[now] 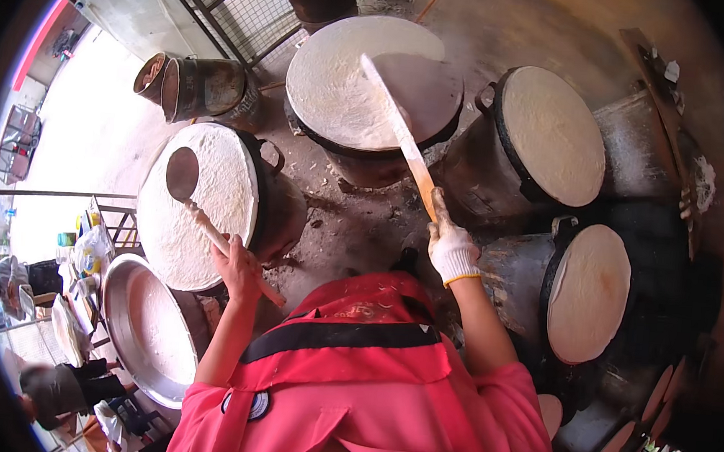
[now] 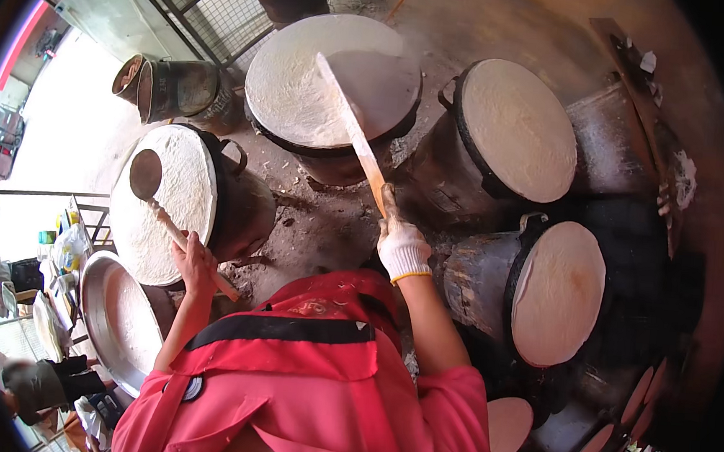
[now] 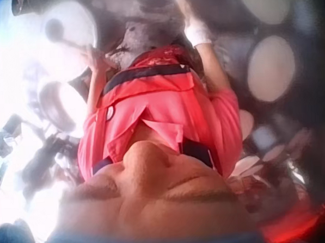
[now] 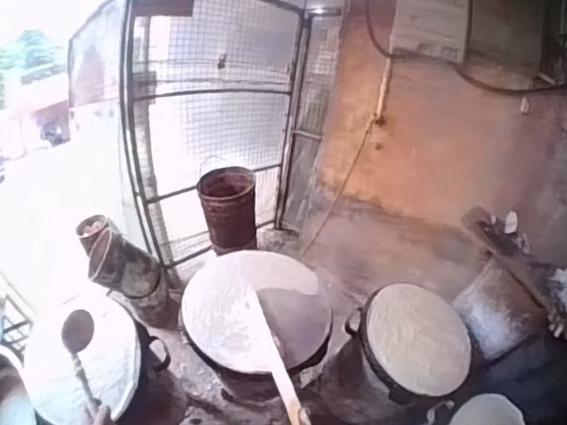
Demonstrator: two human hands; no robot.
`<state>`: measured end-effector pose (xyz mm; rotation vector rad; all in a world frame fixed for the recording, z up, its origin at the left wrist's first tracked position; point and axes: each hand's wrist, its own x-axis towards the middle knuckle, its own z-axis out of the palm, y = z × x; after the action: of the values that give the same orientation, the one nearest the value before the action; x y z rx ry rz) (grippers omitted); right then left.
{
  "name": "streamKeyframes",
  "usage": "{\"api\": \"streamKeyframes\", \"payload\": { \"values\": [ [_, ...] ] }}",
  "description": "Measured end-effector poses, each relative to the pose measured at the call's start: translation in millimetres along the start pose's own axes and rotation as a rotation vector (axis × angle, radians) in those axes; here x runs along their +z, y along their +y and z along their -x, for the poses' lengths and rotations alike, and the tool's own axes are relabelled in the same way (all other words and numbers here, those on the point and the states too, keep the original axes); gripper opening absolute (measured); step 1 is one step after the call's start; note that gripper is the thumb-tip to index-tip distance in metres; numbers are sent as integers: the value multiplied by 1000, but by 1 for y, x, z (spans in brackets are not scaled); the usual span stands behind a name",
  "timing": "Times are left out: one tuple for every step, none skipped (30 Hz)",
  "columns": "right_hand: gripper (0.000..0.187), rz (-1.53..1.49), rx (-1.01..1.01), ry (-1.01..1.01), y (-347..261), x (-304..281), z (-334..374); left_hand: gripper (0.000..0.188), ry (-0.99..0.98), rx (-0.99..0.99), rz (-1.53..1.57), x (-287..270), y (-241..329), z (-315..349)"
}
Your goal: The person removes cooked flatbreads from heated griddles by hand, scoops batter from a large basin using a ladle, and spreads the batter across the griddles using a wooden stick.
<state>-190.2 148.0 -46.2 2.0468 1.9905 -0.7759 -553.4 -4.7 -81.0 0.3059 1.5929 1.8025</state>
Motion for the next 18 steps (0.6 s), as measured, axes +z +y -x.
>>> {"api": "streamKeyframes", "payload": {
  "values": [
    [70, -68, -25, 97, 4, 1, -1, 24, -4, 11, -6, 3, 0, 2],
    [70, -74, -18, 106, 7, 3, 1, 23, -7, 24, -14, 7, 1, 5],
    [69, -136, -55, 160, 5, 7, 3, 23, -18, 29, -15, 12, 2, 10],
    [68, -200, -87, 218, 2, 9, 4, 24, -33, 31, -11, 21, 3, 14],
    [66, -234, -153, 204, -1, 20, 6, 24, -42, 36, -8, 28, 4, 18],
    [71, -86, -238, 117, 0, 29, 12, 24, -56, 45, -12, 33, 1, 21],
    [72, -39, -251, 11, 3, 33, 12, 23, -46, 34, -25, 37, 0, 25],
    [72, 7, -264, -95, 8, 37, 8, 21, -37, 22, -39, 41, -1, 29],
    [71, 8, -261, -114, 25, 37, 0, 21, -46, 21, -27, 46, -3, 34],
    [70, 40, -175, -159, 29, 10, 5, 21, -49, 29, -35, 48, -4, 35],
    [70, 28, -160, -135, 45, 2, -2, 23, -46, 29, -36, 54, -6, 38],
    [70, 18, -145, -111, 59, -5, -9, 24, -42, 29, -37, 60, -7, 41],
    [69, 63, -92, -102, 69, -16, -14, 25, -49, 3, -1, 69, -8, 43],
    [65, 41, -65, -109, 77, -28, -23, 25, -60, 8, -4, 78, -10, 46],
    [64, 10, -76, -55, 90, -28, -38, 25, -73, 14, -13, 86, -13, 48],
    [62, -23, -83, 1, 101, -26, -52, 25, -89, 20, -23, 95, -16, 49],
    [62, -32, -85, 3, 97, -41, -50, 25, -93, 26, -28, 100, -17, 52],
    [60, -58, -71, 26, 92, -56, -47, 25, -108, 31, -28, 105, -20, 56]
  ]
}}
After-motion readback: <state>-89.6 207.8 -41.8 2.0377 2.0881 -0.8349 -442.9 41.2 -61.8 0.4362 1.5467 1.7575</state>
